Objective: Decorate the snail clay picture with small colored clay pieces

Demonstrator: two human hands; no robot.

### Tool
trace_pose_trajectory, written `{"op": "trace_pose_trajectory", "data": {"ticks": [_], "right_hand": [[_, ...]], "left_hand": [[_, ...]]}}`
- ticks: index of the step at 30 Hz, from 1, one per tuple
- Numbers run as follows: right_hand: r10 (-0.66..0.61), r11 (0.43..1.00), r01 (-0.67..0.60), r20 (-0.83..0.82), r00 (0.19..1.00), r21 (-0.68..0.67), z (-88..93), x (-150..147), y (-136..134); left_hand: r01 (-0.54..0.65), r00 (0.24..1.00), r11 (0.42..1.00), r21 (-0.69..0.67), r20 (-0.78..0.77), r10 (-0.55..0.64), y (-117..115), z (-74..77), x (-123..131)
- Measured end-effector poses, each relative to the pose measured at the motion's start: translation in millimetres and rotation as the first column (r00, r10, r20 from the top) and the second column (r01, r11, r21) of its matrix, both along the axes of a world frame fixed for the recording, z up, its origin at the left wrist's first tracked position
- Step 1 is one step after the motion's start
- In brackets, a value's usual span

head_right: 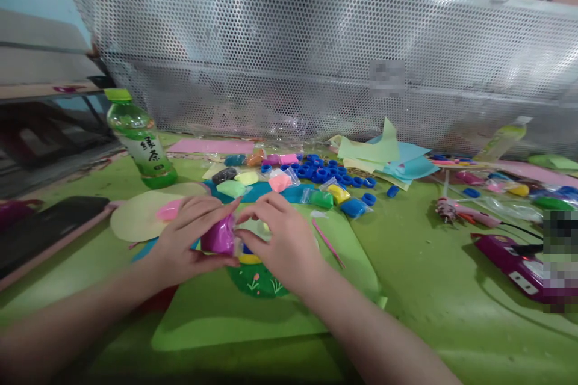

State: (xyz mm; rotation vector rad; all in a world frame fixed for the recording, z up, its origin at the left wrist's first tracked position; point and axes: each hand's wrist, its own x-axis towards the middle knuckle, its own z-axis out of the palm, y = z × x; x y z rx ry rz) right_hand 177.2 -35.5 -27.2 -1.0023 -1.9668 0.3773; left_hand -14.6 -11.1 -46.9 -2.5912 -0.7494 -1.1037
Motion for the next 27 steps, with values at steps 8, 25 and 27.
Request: {"op": "trace_pose_trajectory", "data": {"ticks": [8, 25, 27], "right_hand": [[-0.033, 0.998, 0.029, -0.069, 0.997, -0.058, -1.0, 1.1, 3.1], [0.064, 0.804, -0.32, -0.463, 0.884, -0.502, -3.1, -0.5, 9.4], [0.045, 0.819, -0.286, -0.442, 0.896, -0.497, -3.4, -0.3, 9.9]], "left_hand": [[-0.034, 0.997, 0.999, -0.029, -0.073, 0.032, -5.7, -0.6, 1.0], [-0.111, 0.987, 0.989, 0.097, -0.108, 0.122, -1.2, -1.7, 4.7], [-0.117, 0.987, 0.989, 0.089, -0.103, 0.126, -0.4, -1.4, 5.0]]}}
